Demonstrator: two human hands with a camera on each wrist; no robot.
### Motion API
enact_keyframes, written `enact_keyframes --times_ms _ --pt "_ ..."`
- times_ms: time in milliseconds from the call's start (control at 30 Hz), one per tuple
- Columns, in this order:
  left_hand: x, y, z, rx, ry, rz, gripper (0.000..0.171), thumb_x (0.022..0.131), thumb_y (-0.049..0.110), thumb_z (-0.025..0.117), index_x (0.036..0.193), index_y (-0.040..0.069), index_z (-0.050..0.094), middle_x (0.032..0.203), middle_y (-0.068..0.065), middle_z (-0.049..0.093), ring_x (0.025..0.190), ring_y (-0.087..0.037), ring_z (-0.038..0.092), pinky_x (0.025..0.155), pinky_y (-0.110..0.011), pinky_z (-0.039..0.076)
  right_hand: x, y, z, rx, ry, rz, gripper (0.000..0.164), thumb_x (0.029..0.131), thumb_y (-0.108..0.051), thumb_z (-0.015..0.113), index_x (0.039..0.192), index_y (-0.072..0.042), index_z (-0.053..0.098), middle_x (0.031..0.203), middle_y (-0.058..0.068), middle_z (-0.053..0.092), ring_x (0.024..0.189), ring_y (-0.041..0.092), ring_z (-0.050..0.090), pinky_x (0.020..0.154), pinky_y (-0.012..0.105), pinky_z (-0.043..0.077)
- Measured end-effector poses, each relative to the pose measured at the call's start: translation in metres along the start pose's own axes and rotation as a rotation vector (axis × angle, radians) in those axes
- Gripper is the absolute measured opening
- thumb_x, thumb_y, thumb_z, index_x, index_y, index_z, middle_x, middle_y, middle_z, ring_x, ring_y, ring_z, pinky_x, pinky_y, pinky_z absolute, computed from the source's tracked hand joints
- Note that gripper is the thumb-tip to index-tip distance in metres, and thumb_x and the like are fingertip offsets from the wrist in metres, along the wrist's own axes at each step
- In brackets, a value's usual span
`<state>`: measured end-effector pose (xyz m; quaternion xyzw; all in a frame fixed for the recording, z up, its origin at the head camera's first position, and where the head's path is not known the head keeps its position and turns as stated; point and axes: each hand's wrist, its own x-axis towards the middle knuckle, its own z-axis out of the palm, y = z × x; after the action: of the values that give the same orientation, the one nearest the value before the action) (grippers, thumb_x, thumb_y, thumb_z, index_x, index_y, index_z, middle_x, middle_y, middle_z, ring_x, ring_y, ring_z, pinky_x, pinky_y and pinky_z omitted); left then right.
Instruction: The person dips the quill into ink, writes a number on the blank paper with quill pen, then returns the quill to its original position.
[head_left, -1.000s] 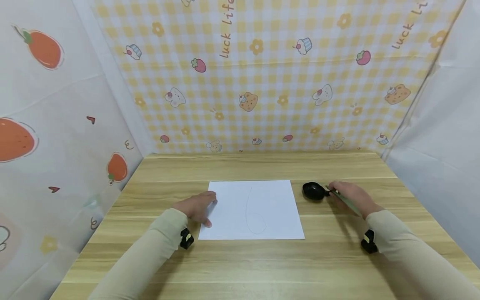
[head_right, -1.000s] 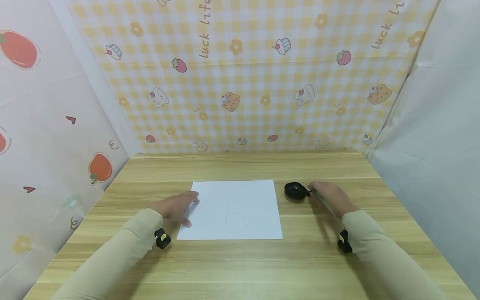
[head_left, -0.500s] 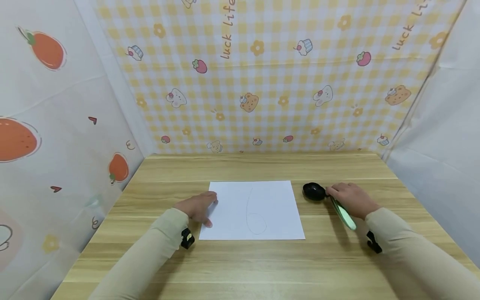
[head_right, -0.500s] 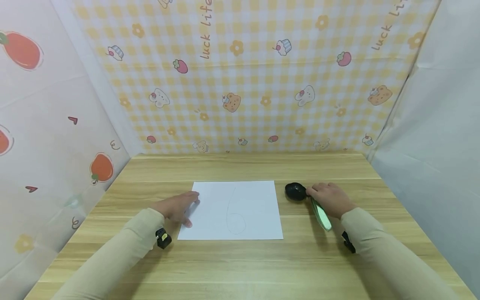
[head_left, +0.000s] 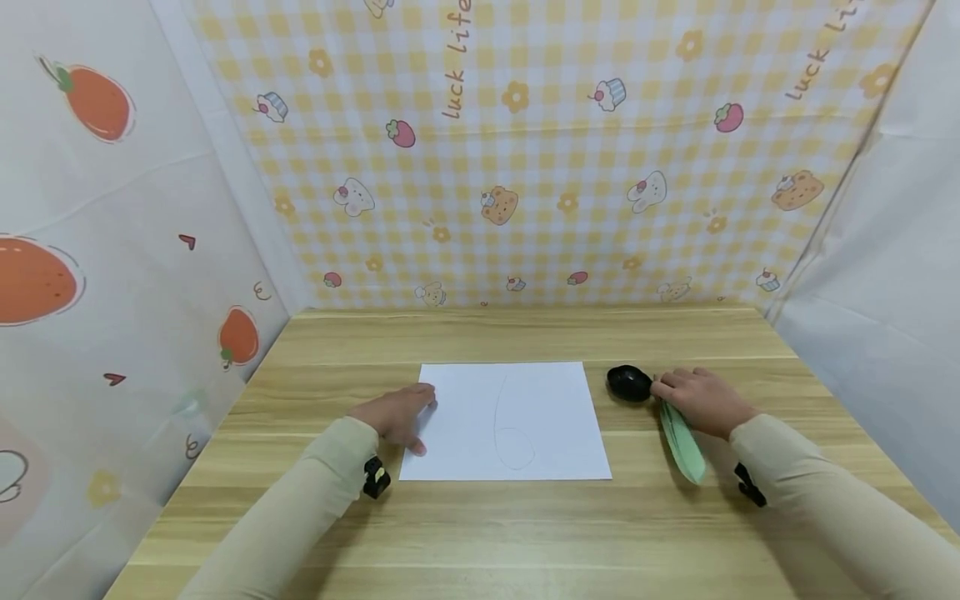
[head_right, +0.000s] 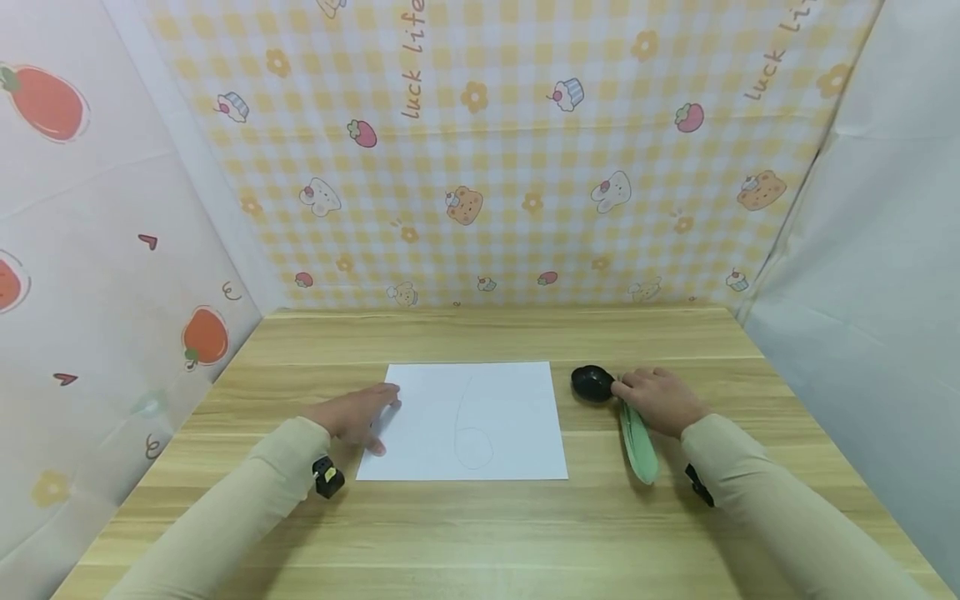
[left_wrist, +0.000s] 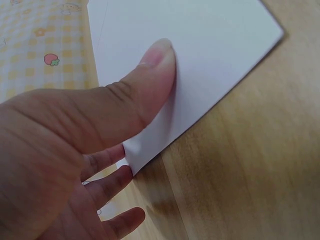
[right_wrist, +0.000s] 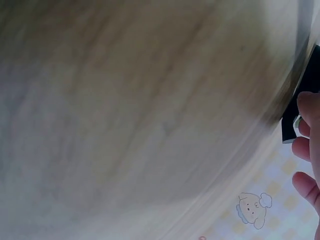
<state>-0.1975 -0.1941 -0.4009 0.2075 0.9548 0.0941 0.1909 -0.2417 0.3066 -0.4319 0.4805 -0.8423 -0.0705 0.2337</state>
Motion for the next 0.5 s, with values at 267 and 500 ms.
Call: enact_keyframes --times_ms 267,500 --pt "0.002 -0.0017 0.0009 0.009 0.0 0.005 0.068 0.07 0.025 0.087 0.125 0.006 0.052 0.147 -0.016 0.038 0.131 -0.036 0.042 0.107 -0.044 0.036 -0.0017 -0.0012 0.0039 0.018 -0.018 0.015 0.036 0.066 0.008 0.08 0.092 -0.01 0.061 0.08 0.005 0.059 0.068 0.02 0.06 0.051 0.035 0.049" --pt "0.0016 -0.0015 0.0002 0.009 -0.008 0.0 0.069 0.071 0.025 0.087 0.127 0.006 0.051 0.148 -0.015 0.037 0.131 -0.036 0.042 0.107 -0.045 0.036 -0.0014 -0.0014 0.0042 0.034 0.003 0.016 0.039 0.064 0.008 0.081 0.09 -0.009 0.059 0.079 0.005 0.058 0.067 0.02 0.059 0.05 0.034 0.048"
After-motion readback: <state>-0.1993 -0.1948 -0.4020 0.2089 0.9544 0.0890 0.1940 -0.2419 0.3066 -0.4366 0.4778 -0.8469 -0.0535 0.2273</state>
